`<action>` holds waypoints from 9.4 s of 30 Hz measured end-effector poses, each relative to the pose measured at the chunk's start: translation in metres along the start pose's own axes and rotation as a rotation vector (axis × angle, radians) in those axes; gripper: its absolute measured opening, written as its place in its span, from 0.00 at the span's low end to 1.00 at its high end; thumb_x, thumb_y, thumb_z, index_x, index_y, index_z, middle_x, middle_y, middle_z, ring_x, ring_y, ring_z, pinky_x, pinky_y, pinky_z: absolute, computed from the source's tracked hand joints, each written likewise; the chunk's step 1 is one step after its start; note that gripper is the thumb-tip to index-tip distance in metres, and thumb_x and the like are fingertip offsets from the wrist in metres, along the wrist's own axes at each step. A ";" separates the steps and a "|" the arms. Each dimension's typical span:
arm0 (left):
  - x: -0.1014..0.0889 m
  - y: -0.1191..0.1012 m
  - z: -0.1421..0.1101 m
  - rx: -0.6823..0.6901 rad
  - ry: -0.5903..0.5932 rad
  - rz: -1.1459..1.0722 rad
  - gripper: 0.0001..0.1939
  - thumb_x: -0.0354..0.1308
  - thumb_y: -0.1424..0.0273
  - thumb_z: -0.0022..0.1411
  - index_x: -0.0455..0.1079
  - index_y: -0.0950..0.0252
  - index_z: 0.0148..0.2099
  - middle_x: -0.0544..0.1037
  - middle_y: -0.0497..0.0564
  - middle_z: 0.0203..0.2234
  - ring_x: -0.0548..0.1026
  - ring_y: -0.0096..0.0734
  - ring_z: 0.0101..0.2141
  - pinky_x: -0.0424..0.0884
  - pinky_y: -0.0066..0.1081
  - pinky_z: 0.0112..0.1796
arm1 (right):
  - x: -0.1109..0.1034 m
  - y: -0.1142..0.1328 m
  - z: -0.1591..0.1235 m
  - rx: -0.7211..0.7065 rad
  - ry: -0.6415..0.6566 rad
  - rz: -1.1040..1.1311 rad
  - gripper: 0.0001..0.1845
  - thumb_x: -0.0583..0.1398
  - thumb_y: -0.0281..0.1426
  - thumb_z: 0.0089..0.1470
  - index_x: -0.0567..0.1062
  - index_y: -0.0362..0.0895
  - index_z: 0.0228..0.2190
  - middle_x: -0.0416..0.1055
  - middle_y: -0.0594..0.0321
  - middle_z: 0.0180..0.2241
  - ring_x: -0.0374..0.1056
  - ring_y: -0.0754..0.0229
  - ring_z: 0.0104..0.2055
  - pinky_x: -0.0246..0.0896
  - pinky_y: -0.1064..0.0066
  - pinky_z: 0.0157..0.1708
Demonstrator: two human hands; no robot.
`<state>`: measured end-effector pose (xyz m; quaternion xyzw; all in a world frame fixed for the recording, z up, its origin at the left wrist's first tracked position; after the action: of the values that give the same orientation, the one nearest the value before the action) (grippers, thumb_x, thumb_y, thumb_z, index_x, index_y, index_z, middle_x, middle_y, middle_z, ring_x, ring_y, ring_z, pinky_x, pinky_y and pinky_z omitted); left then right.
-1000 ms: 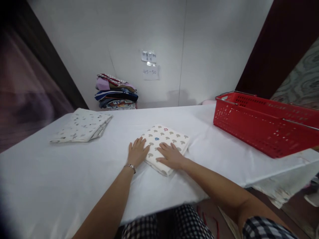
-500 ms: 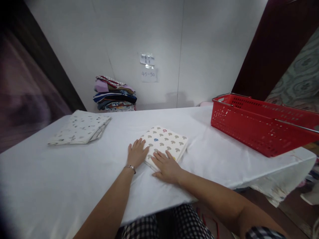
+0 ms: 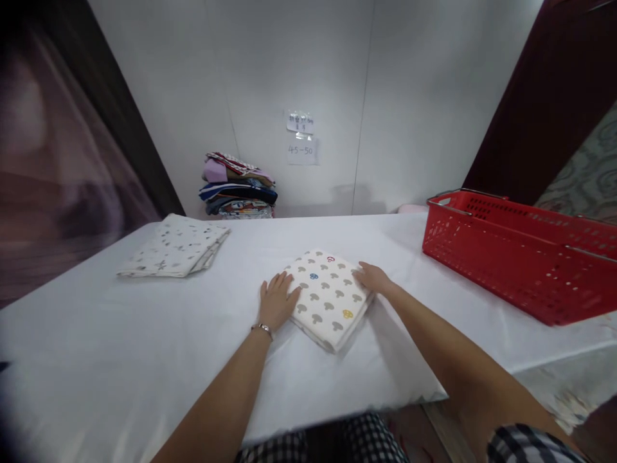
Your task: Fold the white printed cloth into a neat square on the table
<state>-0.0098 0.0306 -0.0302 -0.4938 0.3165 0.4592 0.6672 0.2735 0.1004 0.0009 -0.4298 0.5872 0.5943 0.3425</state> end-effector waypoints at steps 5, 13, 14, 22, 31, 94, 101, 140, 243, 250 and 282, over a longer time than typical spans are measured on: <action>-0.002 0.010 0.004 -0.159 -0.155 -0.078 0.26 0.44 0.56 0.61 0.61 0.63 0.57 0.59 0.54 0.59 0.54 0.41 0.60 0.46 0.47 0.58 | -0.012 -0.012 0.021 0.055 0.218 0.222 0.23 0.62 0.42 0.44 0.75 0.43 0.42 0.73 0.57 0.44 0.68 0.52 0.45 0.61 0.67 0.46; -0.004 0.019 0.007 -0.357 -0.148 -0.164 0.27 0.47 0.57 0.59 0.62 0.65 0.56 0.66 0.58 0.54 0.63 0.45 0.54 0.55 0.45 0.54 | -0.012 -0.017 0.041 0.168 0.432 0.350 0.29 0.69 0.41 0.29 0.75 0.42 0.37 0.73 0.52 0.43 0.68 0.50 0.44 0.64 0.65 0.41; -0.004 0.018 0.007 -0.359 -0.145 -0.164 0.27 0.47 0.57 0.59 0.62 0.65 0.56 0.67 0.58 0.54 0.63 0.45 0.54 0.55 0.45 0.54 | -0.011 -0.017 0.042 0.181 0.466 0.383 0.29 0.69 0.41 0.29 0.75 0.42 0.37 0.73 0.52 0.43 0.69 0.50 0.43 0.65 0.65 0.40; -0.002 0.021 0.009 -0.340 -0.136 -0.255 0.24 0.48 0.57 0.59 0.64 0.64 0.54 0.68 0.54 0.52 0.64 0.40 0.53 0.56 0.41 0.55 | -0.013 -0.010 0.031 0.181 0.412 0.457 0.25 0.67 0.37 0.33 0.73 0.40 0.36 0.73 0.50 0.40 0.70 0.52 0.41 0.65 0.65 0.39; -0.016 0.025 0.008 -0.418 -0.111 -0.207 0.30 0.47 0.53 0.58 0.60 0.67 0.57 0.70 0.58 0.50 0.65 0.44 0.52 0.60 0.42 0.51 | -0.004 -0.026 0.025 0.219 0.503 0.725 0.26 0.67 0.38 0.35 0.71 0.40 0.38 0.72 0.49 0.43 0.71 0.52 0.41 0.68 0.68 0.36; -0.017 -0.034 -0.033 0.315 -0.277 0.296 0.25 0.55 0.75 0.50 0.63 0.68 0.53 0.73 0.59 0.43 0.68 0.42 0.46 0.58 0.40 0.50 | 0.064 0.082 -0.071 -0.170 0.631 1.630 0.22 0.61 0.35 0.49 0.69 0.46 0.47 0.73 0.57 0.40 0.72 0.61 0.36 0.67 0.73 0.31; -0.016 -0.033 -0.040 0.390 -0.036 0.302 0.25 0.53 0.79 0.48 0.64 0.63 0.51 0.72 0.55 0.43 0.68 0.40 0.44 0.64 0.37 0.44 | 0.075 0.078 -0.060 0.013 0.435 1.639 0.13 0.58 0.34 0.51 0.73 0.40 0.37 0.73 0.58 0.31 0.69 0.64 0.29 0.70 0.69 0.31; -0.046 -0.049 -0.043 0.302 0.229 0.189 0.32 0.53 0.79 0.45 0.61 0.65 0.55 0.70 0.56 0.47 0.67 0.38 0.48 0.64 0.36 0.48 | 0.075 0.076 -0.058 0.093 0.346 1.377 0.50 0.62 0.33 0.48 0.38 0.42 0.62 0.72 0.65 0.21 0.68 0.61 0.17 0.57 0.76 0.14; -0.045 0.002 -0.062 -1.015 -0.337 -1.666 0.08 0.53 0.66 0.58 0.68 0.67 0.34 0.72 0.51 0.26 0.73 0.27 0.28 0.71 0.28 0.34 | 0.077 0.075 -0.081 -0.838 -0.109 0.100 0.30 0.51 0.25 0.44 0.64 0.46 0.52 0.63 0.58 0.54 0.54 0.53 0.58 0.37 0.53 0.59; -0.044 0.020 -0.048 -1.025 -0.680 -1.642 0.05 0.56 0.71 0.55 0.68 0.66 0.36 0.75 0.51 0.29 0.75 0.29 0.32 0.72 0.29 0.36 | 0.082 0.073 -0.077 -0.865 -0.116 0.110 0.30 0.51 0.24 0.45 0.65 0.46 0.52 0.64 0.57 0.53 0.54 0.52 0.58 0.38 0.52 0.58; -0.051 0.022 -0.020 -0.322 -0.086 -0.486 0.07 0.64 0.75 0.45 0.73 0.58 0.30 0.76 0.49 0.39 0.68 0.39 0.48 0.55 0.37 0.56 | 0.071 0.084 -0.087 -0.847 -0.077 0.198 0.19 0.56 0.36 0.53 0.69 0.50 0.48 0.65 0.58 0.52 0.53 0.53 0.59 0.39 0.52 0.58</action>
<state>-0.0489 -0.0016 0.0005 -0.6348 0.0834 0.3508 0.6834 0.1781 0.0010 -0.0247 -0.4515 0.3170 0.8282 0.0988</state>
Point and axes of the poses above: each hand's wrist, its own z-axis towards the middle knuckle, its own x-axis out of the palm, y = z × x, the point moved 1 cm from there along z, towards the middle knuckle
